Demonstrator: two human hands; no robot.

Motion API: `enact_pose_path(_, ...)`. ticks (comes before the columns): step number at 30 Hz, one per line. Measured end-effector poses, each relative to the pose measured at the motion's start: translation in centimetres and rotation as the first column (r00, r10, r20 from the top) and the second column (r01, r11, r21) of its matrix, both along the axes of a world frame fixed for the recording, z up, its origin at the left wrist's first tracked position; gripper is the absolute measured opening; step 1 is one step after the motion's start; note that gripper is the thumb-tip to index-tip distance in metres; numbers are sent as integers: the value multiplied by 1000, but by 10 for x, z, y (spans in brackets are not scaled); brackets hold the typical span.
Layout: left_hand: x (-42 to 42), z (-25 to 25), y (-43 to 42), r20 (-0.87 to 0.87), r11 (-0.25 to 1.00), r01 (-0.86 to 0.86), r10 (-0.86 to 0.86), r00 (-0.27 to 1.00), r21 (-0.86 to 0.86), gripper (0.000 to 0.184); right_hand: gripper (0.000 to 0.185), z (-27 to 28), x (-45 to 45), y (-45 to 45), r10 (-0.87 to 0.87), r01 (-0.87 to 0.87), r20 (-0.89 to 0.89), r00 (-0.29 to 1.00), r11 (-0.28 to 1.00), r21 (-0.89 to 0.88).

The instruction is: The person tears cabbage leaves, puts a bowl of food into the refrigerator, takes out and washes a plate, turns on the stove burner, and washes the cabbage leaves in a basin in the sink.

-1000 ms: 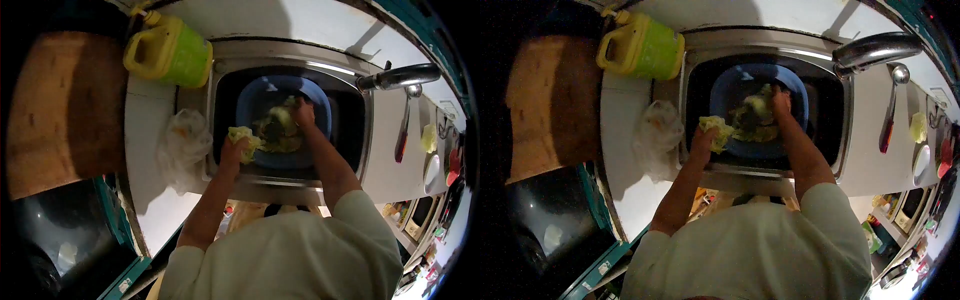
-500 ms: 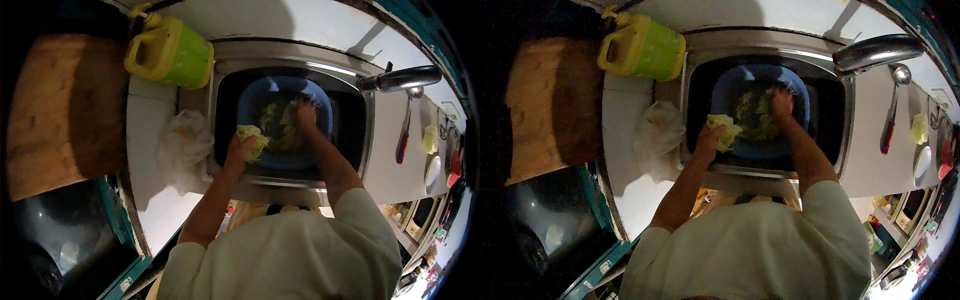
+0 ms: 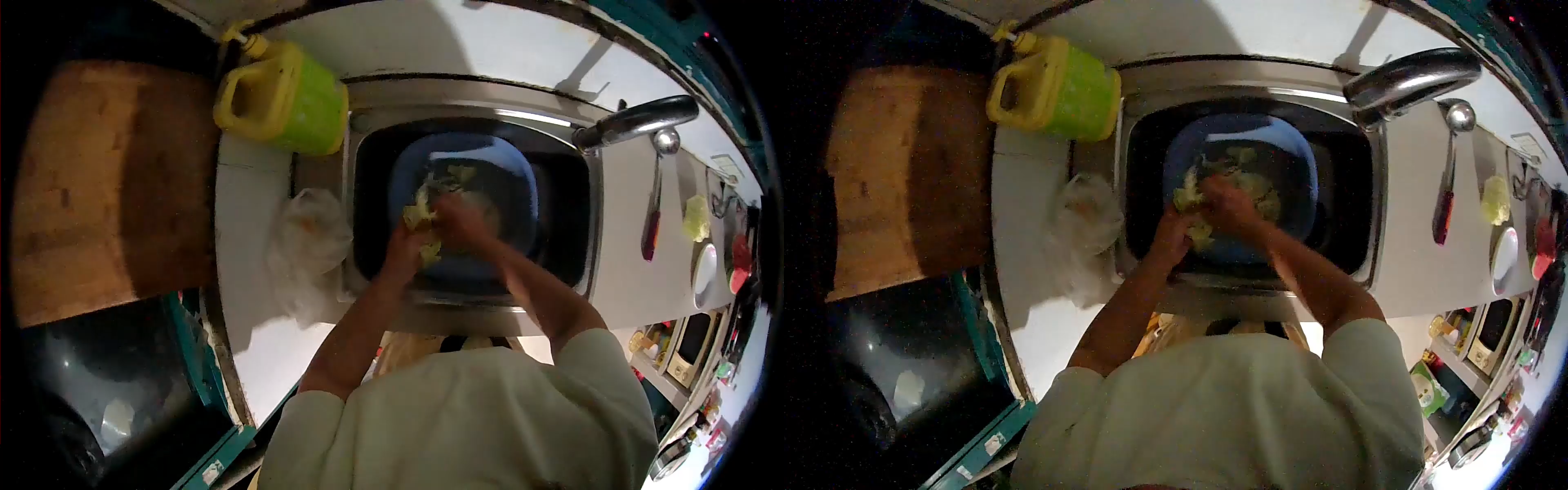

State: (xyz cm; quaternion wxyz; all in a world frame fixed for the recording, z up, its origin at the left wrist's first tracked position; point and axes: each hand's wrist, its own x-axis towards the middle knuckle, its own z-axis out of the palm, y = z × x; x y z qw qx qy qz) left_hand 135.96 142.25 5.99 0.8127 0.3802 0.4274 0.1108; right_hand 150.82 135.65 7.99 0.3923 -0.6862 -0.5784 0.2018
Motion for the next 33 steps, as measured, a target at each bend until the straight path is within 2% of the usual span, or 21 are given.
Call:
enact_pose_path(2, 11, 14, -7, 33, 933, -166, 186, 982, -320, 27, 21, 12, -16, -6, 18, -31, -82, 996, 988, -149)
enact_pose_path(4, 19, 34, -11, 101, 871, -164, 235, 967, -462, 22, 24, 15, -35, -13, -65, 12, -244, 968, 977, -213)
enact_pose_path(5, 20, 39, -11, 124, 833, -164, 266, 956, -528, 20, 22, 10, -39, -17, 15, -33, -83, 996, 975, -219)
enact_pose_path(7, 15, 12, -7, 75, 866, -121, 180, 981, -486, 20, 18, -2, -47, -22, 189, -130, 225, 956, 959, -251)
enact_pose_path(9, 9, -1, -6, -11, 897, -111, 118, 993, -428, 23, 16, -1, -48, -25, 400, -317, 162, 902, 869, -380)
enact_pose_path(11, 3, -4, -9, -124, 927, -123, 84, 989, -355, 31, 15, 18, -42, -24, 551, -462, 102, 828, 774, -432)
enact_pose_path(12, -2, -4, -11, 14, 991, -49, 51, 999, -127, 31, 16, 31, -33, -21, 605, -519, 86, 792, 740, -427)
enact_pose_path(13, -10, -3, -14, 140, 993, -5, -11, 990, 115, 31, 16, 38, -23, -17, 659, -577, 69, 749, 699, -422)
enact_pose_path(14, -14, -2, -13, 182, 991, -25, 0, 983, 133, 31, 19, 17, -9, -15, 390, -380, -63, 919, 829, -410)
enact_pose_path(15, -18, -1, -12, 225, 988, -46, 11, 974, 149, 32, 21, -6, 11, -12, 80, -157, -191, 978, 889, -430)
enact_pose_path(16, -17, 1, -5, 189, 993, -106, 115, 975, -59, 32, 21, -16, 33, 0, -158, 98, -95, 983, 886, -454)
enact_pose_path(17, -17, 4, 2, 138, 952, -168, 208, 968, -256, 33, 22, -24, 49, 9, -391, 349, -1, 921, 823, -448)
enact_pose_path(20, -8, 45, -1, -136, 951, -269, 250, 959, -149, 37, 22, -111, 40, 5, -277, 322, 165, 946, 767, -555)
enact_pose_path(23, -13, 35, -3, -76, 930, -344, 337, 938, -125, 35, 22, -95, 47, 8, -329, 322, 107, 938, 717, -618)
enact_pose_path(26, -29, 21, 6, -10, 940, -291, 294, 956, -176, 37, 21, -74, 72, 4, -350, 315, 96, 932, 649, -692)
enact_pose_path(28, -31, 18, 3, -48, 939, -321, 318, 947, -125, 37, 24, -115, 97, -9, 68, 62, 165, 984, 735, -675)
enact_pose_path(30, -33, 16, 2, -79, 943, -320, 314, 946, -89, 36, 25, -130, 109, -9, 238, -37, 269, 933, 808, -588)
enact_pose_path(32, -34, 13, 0, -102, 950, -303, 295, 950, -76, 34, 25, -126, 116, -6, 158, 12, 395, 905, 918, -395)
enact_pose_path(33, -33, 12, -2, -102, 944, -314, 305, 947, -96, 34, 25, -126, 114, -3, -88, 207, 282, 955, 879, -428)
